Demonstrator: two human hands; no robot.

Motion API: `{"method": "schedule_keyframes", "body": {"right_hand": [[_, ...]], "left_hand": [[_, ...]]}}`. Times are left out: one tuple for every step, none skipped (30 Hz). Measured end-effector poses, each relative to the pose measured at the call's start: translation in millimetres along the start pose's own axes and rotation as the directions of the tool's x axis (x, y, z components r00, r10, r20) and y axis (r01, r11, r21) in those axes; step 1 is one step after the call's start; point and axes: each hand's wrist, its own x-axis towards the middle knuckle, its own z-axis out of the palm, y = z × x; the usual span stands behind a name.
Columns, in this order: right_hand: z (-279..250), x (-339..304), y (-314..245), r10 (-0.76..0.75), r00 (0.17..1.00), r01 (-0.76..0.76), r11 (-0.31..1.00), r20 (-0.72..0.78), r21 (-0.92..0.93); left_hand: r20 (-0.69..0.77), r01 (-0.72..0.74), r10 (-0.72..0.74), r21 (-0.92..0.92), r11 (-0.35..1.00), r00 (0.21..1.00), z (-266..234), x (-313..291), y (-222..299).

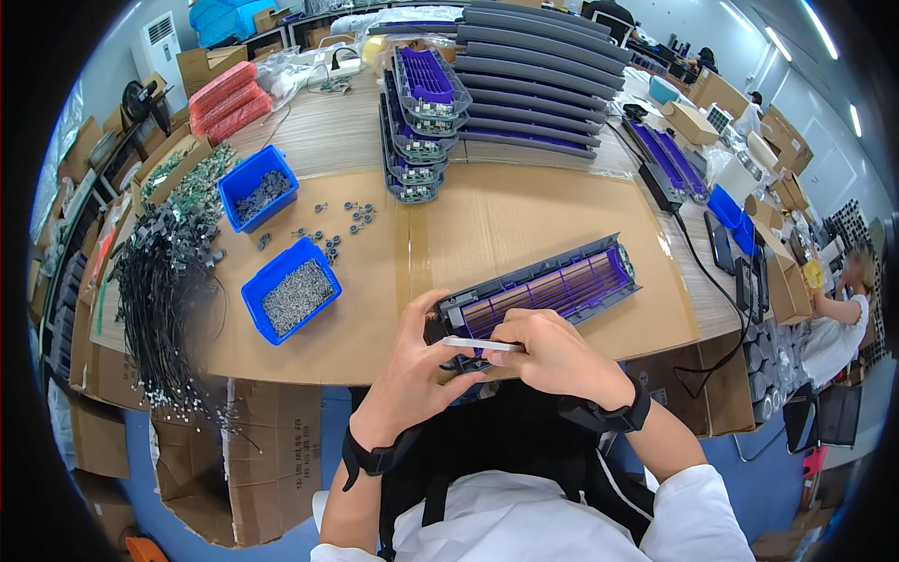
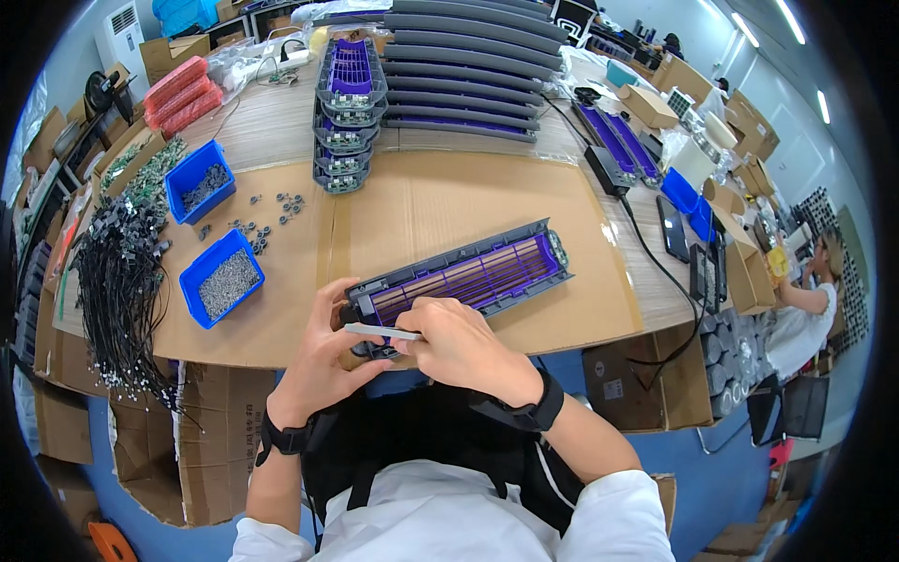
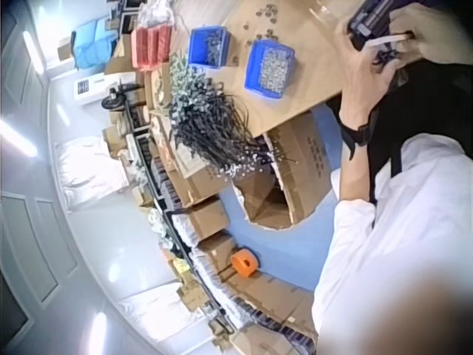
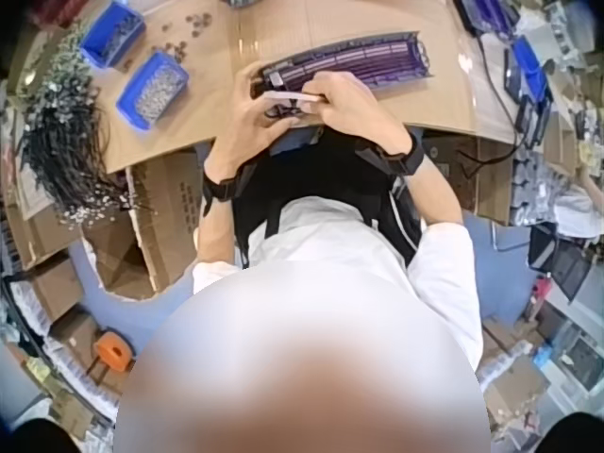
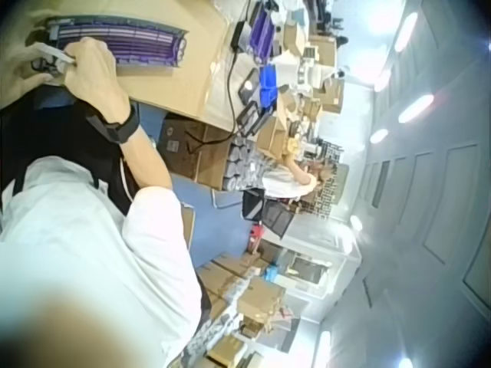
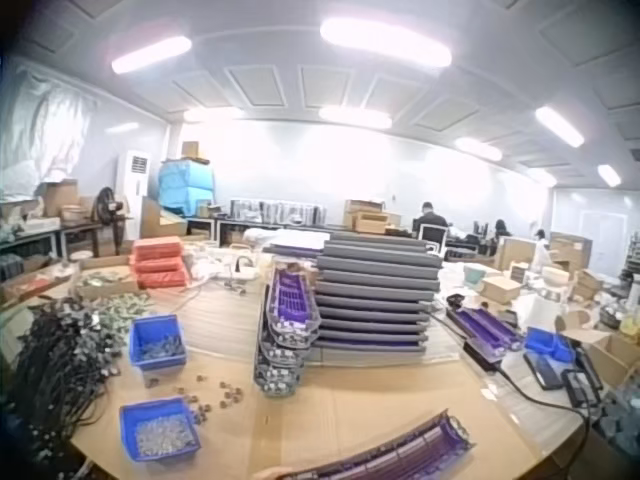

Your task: The person uses a metal tool to press components into a purple electronic module. They repeat this process on several modules, placing each finished unit into a stack on the table.

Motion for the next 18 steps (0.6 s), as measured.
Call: {"method": "schedule_keyframes", "body": {"right_hand": [[1.1,0.7,-0.7,0.003,1.0,-0.004,1.0,-0.004,-0.009],[1.5,1.1,-0.8,0.007,1.0,-0.007,1.0,-0.008,-0.018],[1.2,1.2,-0.8,-0.009,1.0,0.009,0.999,-0.014,-0.036],[0.9,1.4,-1.0,-0.025,1.0,0.024,0.998,-0.019,-0.055],[0.3,1.7,-1.2,-0.041,0.999,0.039,0.996,-0.023,-0.074],[-1.6,2.0,-1.9,-0.038,0.999,0.038,0.997,0.001,-0.073],[-4.6,2.2,-2.9,-0.036,0.999,0.038,0.997,0.028,-0.072],[-7.4,2.8,-2.7,-0.034,0.998,0.038,0.997,0.054,-0.072],[-9.5,3.8,0.7,-0.078,0.995,0.083,0.993,0.069,-0.08],[-10.9,4.5,6.6,-0.119,0.989,0.126,0.988,0.086,-0.087],[-12.3,5.4,10.6,-0.16,0.982,0.17,0.981,0.103,-0.093],[-14.6,5.8,10.9,-0.207,0.971,0.222,0.967,0.122,-0.126],[-17.1,6.1,9.4,-0.254,0.956,0.275,0.949,0.144,-0.156],[-19.2,6.9,7.7,-0.299,0.94,0.328,0.927,0.167,-0.184],[-20.5,8.5,5.9,-0.321,0.93,0.357,0.907,0.181,-0.223],[-20.8,9.8,3.8,-0.341,0.919,0.384,0.886,0.195,-0.259],[-20.6,11.0,2.8,-0.361,0.909,0.411,0.863,0.21,-0.294],[-20.2,12.2,2.8,-0.378,0.899,0.431,0.849,0.221,-0.304]], "left_hand": [[0.004,-0.001,0.001,0.001,1.0,1.0,-0.5,-0.2,0.1],[0.007,-0.001,0.001,0.003,1.0,1.0,-1.1,-0.3,0.3],[0.011,-0.002,0.002,0.005,1.0,1.0,-1.4,-0.2,0.6],[0.007,0.001,-0.001,-0.004,1.0,1.0,-1.6,-0.2,1.2],[0.004,0.003,-0.003,-0.013,1.0,1.0,-1.7,-0.1,1.9],[0.0,0.006,-0.006,-0.022,1.0,1.0,-1.7,0.1,2.0],[-0.007,0.001,-0.002,-0.031,1.0,1.0,-1.2,-0.4,0.9],[-0.015,-0.003,0.003,-0.041,0.999,1.0,-0.2,-1.1,-1.0],[-0.023,-0.008,0.007,-0.05,0.999,1.0,0.0,-1.3,-2.3],[-0.018,-0.01,0.01,-0.035,0.999,1.0,-0.2,-0.9,-2.4],[-0.013,-0.013,0.012,-0.021,1.0,1.0,-1.3,-0.1,-1.6],[-0.009,-0.015,0.015,-0.006,1.0,1.0,-2.0,0.5,-1.1],[-0.004,-0.015,0.015,-0.009,1.0,1.0,-2.3,0.1,-1.8],[0.001,-0.014,0.014,-0.012,1.0,1.0,-2.6,-0.2,-2.6],[0.006,-0.013,0.013,-0.015,1.0,1.0,-2.7,-0.3,-3.3],[0.011,-0.021,0.021,-0.009,1.0,1.0,-3.0,-0.1,-3.6],[0.016,-0.029,0.03,-0.004,1.0,0.999,-3.4,0.9,-4.0],[0.022,-0.037,0.037,0.002,0.999,0.999,-3.7,1.2,-4.1]]}}
